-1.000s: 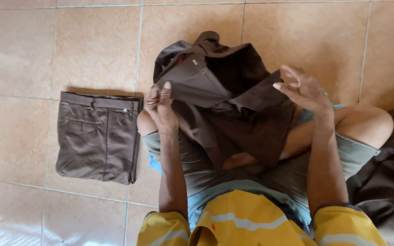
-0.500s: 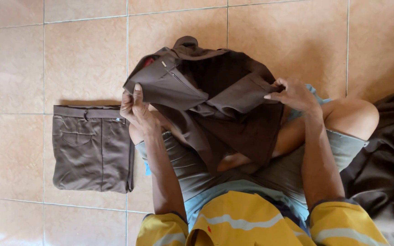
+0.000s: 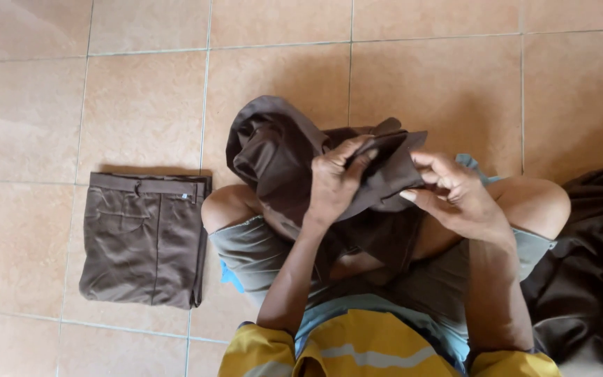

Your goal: The person sits cross-legged on a tiled floor and folds brown trousers by hand. They smooth the fabric, fold the legs together, and then fold the garment into a compact rectangle, placing the finished item aside before repeating the process with another pair.

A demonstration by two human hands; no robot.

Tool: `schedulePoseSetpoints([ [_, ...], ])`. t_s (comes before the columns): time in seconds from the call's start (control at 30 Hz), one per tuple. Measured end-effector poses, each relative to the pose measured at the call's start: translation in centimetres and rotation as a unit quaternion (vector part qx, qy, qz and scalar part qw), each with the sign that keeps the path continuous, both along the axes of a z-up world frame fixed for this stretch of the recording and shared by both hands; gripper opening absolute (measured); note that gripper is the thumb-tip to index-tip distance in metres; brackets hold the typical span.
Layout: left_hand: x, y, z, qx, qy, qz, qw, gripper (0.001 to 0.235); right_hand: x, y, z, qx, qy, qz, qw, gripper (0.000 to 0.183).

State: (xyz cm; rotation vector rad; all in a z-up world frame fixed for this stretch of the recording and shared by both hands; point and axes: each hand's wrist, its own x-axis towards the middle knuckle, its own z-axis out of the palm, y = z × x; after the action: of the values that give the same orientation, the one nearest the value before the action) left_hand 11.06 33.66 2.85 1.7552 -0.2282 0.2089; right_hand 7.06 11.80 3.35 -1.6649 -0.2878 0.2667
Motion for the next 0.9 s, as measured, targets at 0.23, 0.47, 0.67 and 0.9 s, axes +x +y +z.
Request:
schedulePoseSetpoints([
  [0.23,-0.4,3.3,1.1,0.047,-0.030,0.027,0.998,0.026,-2.4,1.6,0.2,-0.068,-0.077,-0.170,0.980,0.017],
  [0.47,-1.4,1.6,0.9,-0.045,0.007,-0.110,0.993,0.024,-0.3,4.0,1.2,-0.142,-0.197,-0.170,0.955,0.019],
  [0.67,-0.2,3.7,-1.4,-0.160,0.032,-0.162,0.973,0.040,3.2,7.9,1.2,-0.059,-0.211,-0.177,0.959,0.023],
  [0.9,6.9,16.3,-8.6,-0.006,-0.020,0.248,0.969,0.013,-0.7,12.0,-3.0,-0.236,-0.357,-0.237,0.872,0.061],
])
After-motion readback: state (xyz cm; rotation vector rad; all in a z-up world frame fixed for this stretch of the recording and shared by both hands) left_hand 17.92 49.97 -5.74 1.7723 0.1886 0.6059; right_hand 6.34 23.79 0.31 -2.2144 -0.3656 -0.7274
